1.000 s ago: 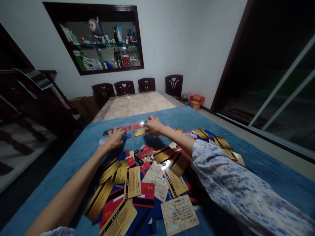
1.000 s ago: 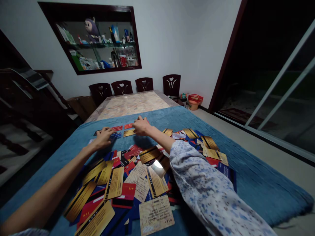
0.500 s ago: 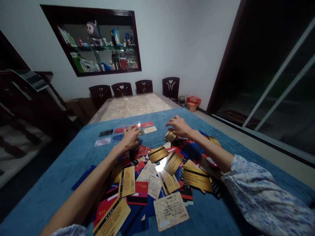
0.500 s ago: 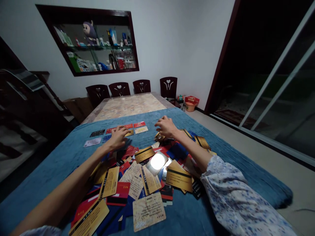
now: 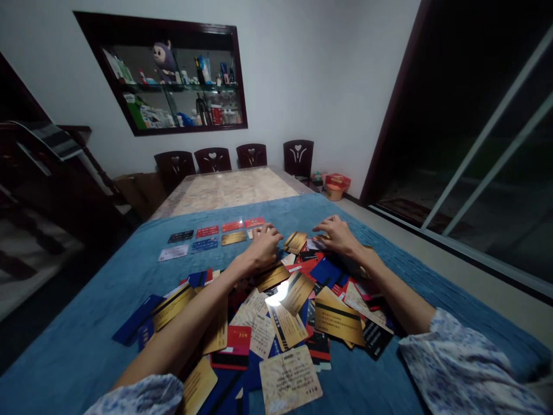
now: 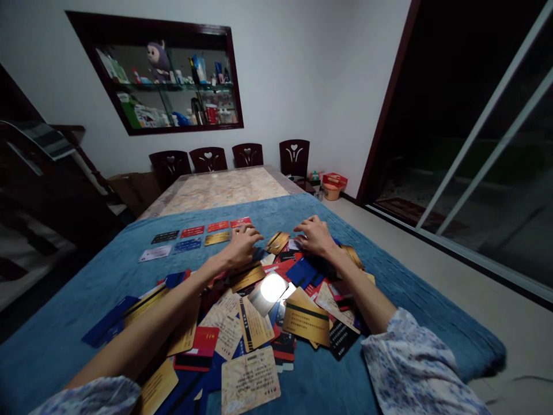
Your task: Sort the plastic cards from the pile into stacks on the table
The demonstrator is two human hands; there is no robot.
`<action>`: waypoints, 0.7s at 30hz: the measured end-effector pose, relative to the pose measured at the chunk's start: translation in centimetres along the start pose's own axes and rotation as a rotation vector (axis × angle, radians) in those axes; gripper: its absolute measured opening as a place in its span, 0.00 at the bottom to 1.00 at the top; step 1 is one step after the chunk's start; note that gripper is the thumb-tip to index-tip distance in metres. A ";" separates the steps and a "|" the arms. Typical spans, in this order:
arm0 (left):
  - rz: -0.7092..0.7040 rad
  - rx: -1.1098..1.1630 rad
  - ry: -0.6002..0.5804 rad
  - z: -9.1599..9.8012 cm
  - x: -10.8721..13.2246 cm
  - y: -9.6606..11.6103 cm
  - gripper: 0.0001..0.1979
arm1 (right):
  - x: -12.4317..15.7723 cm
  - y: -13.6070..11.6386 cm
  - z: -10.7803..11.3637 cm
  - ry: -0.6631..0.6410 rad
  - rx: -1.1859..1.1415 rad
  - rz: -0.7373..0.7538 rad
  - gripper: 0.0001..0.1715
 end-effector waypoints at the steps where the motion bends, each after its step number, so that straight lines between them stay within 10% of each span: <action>1: -0.016 0.004 0.001 0.1 -0.3 0.5 0.24 | 0.1 0.2 -0.2 -0.002 -0.009 0.000 0.19; 21: -0.207 0.079 -0.096 -0.6 -7.2 6.2 0.14 | 1.2 1.1 -0.9 -0.084 -0.024 -0.060 0.16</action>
Point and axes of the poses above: each hand's wrist, its own x-axis away from the middle knuckle, its own z-axis out of the back of the hand, y = z × x, the point moved 5 cm from there along -x, towards the middle knuckle, and after that the axes turned 12 degrees about -x, right-handed, at the moved point
